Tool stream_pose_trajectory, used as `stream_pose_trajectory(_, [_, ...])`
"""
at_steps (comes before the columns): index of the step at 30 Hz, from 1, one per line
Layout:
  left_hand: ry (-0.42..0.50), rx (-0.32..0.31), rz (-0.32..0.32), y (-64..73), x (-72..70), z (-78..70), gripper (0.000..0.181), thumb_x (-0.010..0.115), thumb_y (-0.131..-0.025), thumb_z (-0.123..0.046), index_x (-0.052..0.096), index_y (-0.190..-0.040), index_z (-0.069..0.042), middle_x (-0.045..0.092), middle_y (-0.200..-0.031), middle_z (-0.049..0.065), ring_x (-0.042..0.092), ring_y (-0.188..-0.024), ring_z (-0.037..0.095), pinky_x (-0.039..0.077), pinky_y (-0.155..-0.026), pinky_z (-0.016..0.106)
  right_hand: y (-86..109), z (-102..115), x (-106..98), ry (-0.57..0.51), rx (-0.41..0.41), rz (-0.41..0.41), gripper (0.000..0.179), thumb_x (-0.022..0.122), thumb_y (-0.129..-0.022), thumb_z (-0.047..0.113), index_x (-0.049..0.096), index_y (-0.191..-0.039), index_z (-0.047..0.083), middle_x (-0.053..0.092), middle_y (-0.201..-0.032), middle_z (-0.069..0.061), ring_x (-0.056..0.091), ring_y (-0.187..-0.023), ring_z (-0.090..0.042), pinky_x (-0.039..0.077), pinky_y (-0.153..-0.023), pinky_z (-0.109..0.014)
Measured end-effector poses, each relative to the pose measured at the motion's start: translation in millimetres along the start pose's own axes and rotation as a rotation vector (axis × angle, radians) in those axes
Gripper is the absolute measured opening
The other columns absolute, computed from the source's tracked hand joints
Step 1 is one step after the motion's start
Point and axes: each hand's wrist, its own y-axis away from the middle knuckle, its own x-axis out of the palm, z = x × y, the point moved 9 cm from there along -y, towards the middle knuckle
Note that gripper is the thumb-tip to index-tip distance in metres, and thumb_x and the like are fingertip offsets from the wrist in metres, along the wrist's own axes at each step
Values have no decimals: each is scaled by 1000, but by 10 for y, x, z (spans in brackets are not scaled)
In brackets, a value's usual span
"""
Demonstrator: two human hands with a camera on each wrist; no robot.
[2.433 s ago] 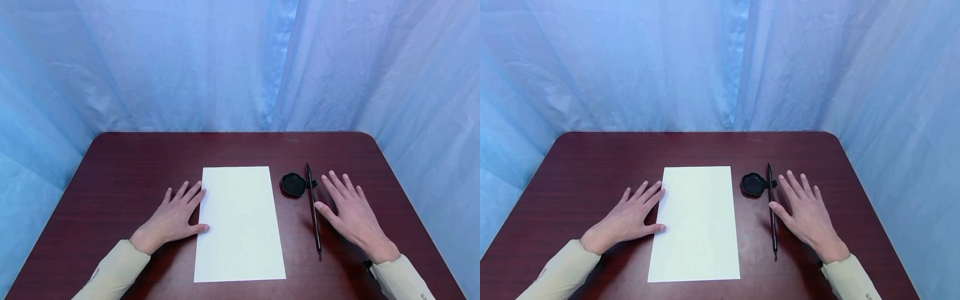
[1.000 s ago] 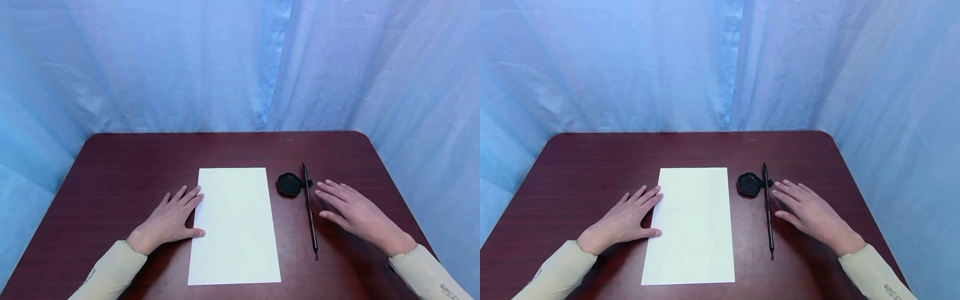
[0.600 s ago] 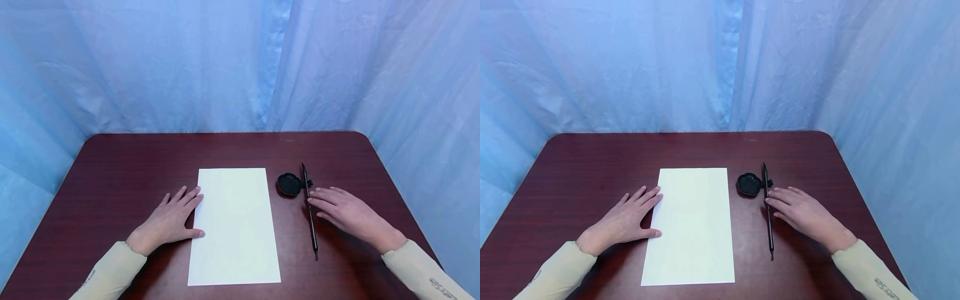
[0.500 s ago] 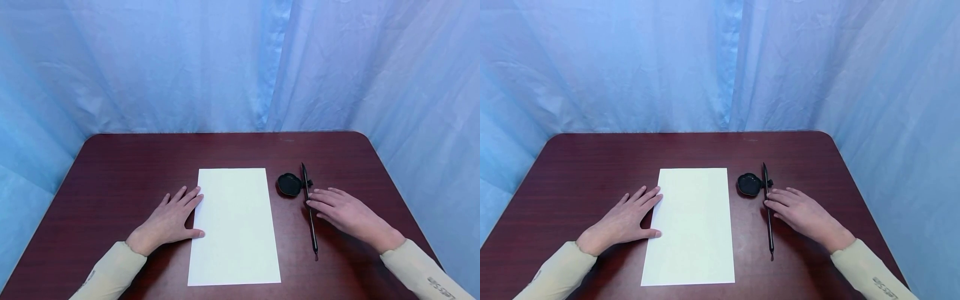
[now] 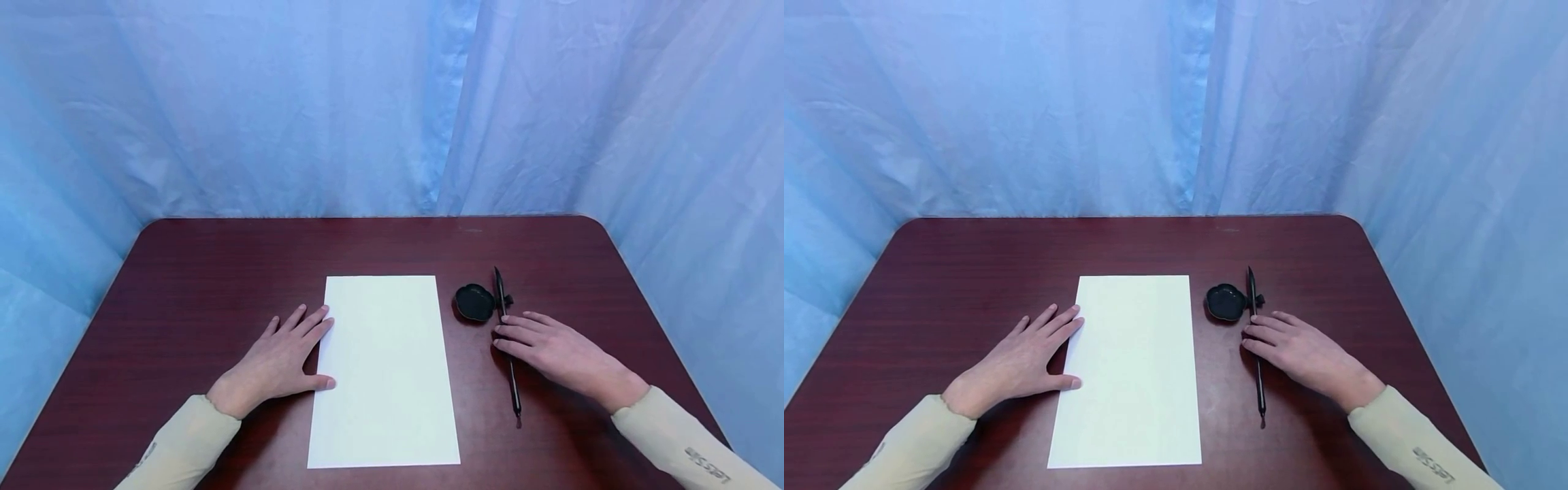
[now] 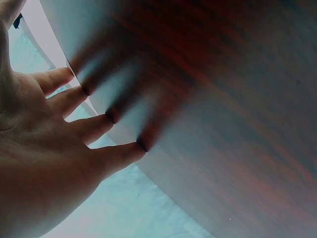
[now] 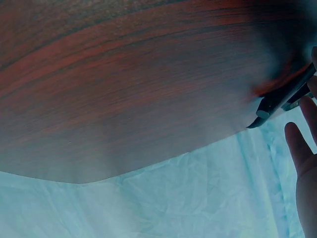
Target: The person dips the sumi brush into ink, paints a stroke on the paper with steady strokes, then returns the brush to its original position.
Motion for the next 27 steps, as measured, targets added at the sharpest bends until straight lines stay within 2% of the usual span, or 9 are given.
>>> stream_pose_trajectory(8, [15,-5,3,-1,2,-5,100,77,-83,-65,42,-159,-11,29,-169,7,26,-153,43,28,-113,73,-25,22,28,-3,-40,-11,57,80,-79,-8,70,-131,11,66,-136,-11,62,-128,-32,49,-105,-54])
stream_pose_trajectory(23, [13,-6,5,-5,8,-2,100,78,-82,-65,42,-159,-11,29,-169,6,26,-153,43,27,-113,73,-46,63,75,21,-89,-9,59,90,-69,-7,71,-121,13,69,-129,-12,63,-124,-33,53,-100,-52])
stream_pose_trajectory(27, [14,-9,7,-6,8,0,100,78,-82,-65,42,-159,-11,29,-169,6,26,-154,43,27,-113,73,-38,72,77,15,-95,-30,57,89,-70,-7,69,-120,14,69,-128,-12,62,-125,-34,53,-100,-53])
